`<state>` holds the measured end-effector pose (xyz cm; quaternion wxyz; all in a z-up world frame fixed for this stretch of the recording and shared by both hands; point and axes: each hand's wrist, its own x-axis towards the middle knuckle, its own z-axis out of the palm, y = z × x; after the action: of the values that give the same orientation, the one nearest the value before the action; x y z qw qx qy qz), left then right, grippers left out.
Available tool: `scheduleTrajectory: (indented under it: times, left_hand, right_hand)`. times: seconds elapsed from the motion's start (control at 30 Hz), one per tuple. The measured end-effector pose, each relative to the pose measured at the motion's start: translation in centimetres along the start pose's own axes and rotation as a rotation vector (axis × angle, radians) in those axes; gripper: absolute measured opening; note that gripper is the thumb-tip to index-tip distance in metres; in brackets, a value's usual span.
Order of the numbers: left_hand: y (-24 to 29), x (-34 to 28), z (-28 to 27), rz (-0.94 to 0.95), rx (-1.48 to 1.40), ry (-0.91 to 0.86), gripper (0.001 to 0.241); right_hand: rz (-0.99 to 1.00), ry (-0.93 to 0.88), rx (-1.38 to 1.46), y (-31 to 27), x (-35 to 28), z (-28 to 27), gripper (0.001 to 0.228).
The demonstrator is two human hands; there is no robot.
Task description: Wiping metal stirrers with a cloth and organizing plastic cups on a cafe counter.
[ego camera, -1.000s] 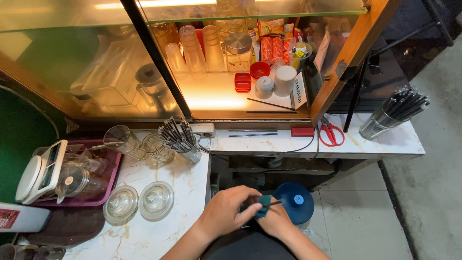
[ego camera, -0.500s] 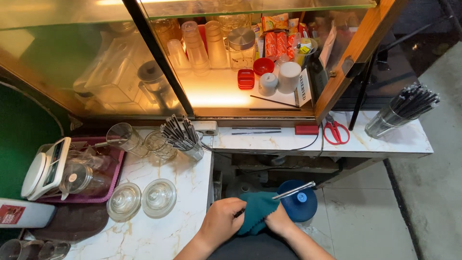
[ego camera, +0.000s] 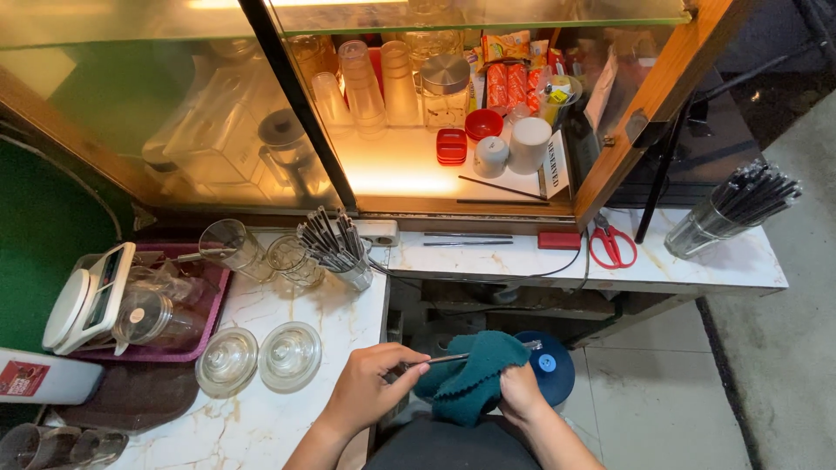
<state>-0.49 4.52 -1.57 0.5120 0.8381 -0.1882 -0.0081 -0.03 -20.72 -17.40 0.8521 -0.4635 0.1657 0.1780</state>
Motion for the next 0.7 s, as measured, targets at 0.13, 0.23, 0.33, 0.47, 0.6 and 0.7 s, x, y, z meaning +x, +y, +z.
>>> scheduleTrajectory:
  times: [0.13,0.23,0.33,0.47,0.6,0.7]
  left_hand:
    - [0.0,-0.2,-1.1,-0.022,0.009,0.023,0.012]
    - [-0.5,-0.5,-1.4,-0.042,-0.029,0.057,0.013]
    - [-1.0,-0.7,-2.0,-0.014,-0.082,0.105,0.014]
    - [-1.2,-0.4,-3.8,0.081,0.011,0.172,0.012]
    - [-0.7,-1.2,-7.3,0.076,0.224,0.41,0.015]
    - [0.9,-1.7,-11.9,0.171,0.557,0.547,0.014]
  right_hand:
    - [-0.013,0.003,0.067,0.9,0.7,-1.2,0.031]
    - [-0.007,-0.043,0.108,1.9,1.3,-2.3,0.028]
    - [-0.05,-0.069,0.189,1.4,1.3,-1.9,0.025]
    - [0.041,-0.06,0.268,0.1,1.0,-1.0,0.028]
    - [0.019,0.012,0.262,1.8,2.6,-4.5,0.03]
    - [-0.03,0.022,0.14,-1.7,-0.3,-1.0,0.032]
